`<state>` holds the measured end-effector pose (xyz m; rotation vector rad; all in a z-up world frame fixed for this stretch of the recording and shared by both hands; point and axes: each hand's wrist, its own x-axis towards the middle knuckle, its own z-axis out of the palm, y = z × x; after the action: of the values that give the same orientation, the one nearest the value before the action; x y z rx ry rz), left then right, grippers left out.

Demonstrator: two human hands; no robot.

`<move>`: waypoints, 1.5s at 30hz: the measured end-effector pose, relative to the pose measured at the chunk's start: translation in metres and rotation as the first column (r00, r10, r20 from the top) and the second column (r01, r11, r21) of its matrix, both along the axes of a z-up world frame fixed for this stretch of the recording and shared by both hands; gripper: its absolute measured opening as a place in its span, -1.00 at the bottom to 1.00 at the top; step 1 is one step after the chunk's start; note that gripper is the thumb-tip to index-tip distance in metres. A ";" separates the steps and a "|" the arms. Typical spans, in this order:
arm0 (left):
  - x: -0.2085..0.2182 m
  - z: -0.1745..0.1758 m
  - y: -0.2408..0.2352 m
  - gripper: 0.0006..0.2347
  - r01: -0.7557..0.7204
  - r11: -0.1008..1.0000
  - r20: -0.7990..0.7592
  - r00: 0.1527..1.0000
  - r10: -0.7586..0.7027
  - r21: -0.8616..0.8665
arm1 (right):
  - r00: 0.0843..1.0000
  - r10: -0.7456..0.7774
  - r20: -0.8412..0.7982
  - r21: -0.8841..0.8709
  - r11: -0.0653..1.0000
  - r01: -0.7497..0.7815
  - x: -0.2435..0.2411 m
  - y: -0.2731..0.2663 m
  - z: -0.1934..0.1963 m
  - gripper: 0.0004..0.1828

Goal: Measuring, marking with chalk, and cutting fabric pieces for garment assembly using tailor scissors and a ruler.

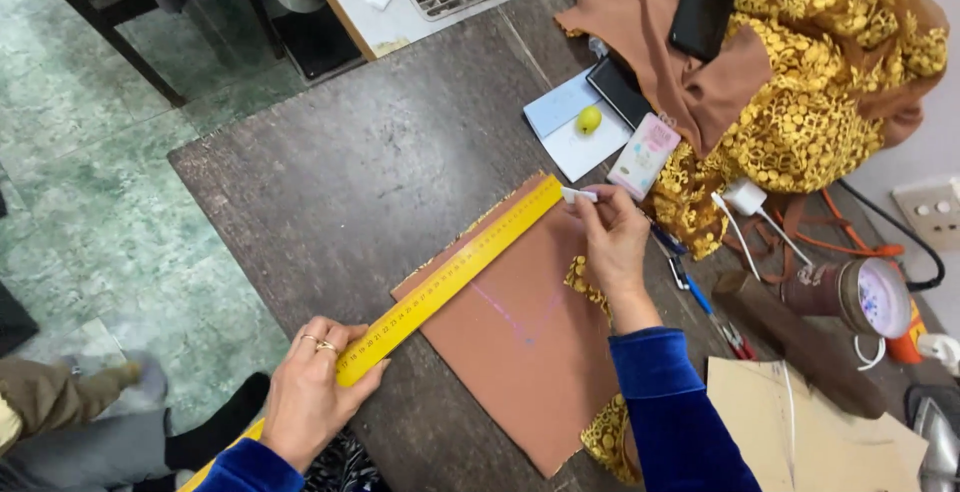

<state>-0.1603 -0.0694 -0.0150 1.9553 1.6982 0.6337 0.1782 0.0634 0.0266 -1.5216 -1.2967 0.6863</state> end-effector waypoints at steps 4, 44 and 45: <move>0.004 -0.008 0.003 -0.68 0.030 0.995 0.031 0.999 -0.033 0.091 | 0.950 0.052 0.307 0.118 0.989 -0.092 -0.002 0.006 -0.010 -0.89; 0.011 0.000 0.010 -0.63 0.130 0.989 -0.141 0.983 -0.120 0.065 | 0.836 0.040 0.547 0.191 0.966 -0.171 -0.005 0.006 -0.050 -0.86; 0.013 -0.001 0.010 -0.63 0.132 0.988 -0.155 0.981 -0.119 0.076 | 0.827 0.033 0.561 0.188 0.968 -0.165 -0.005 0.006 -0.050 -0.86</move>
<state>-0.1477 -0.0596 -0.0158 2.2012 1.6411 0.5331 0.1735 0.0690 -0.0234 -1.5202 -1.8333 0.1320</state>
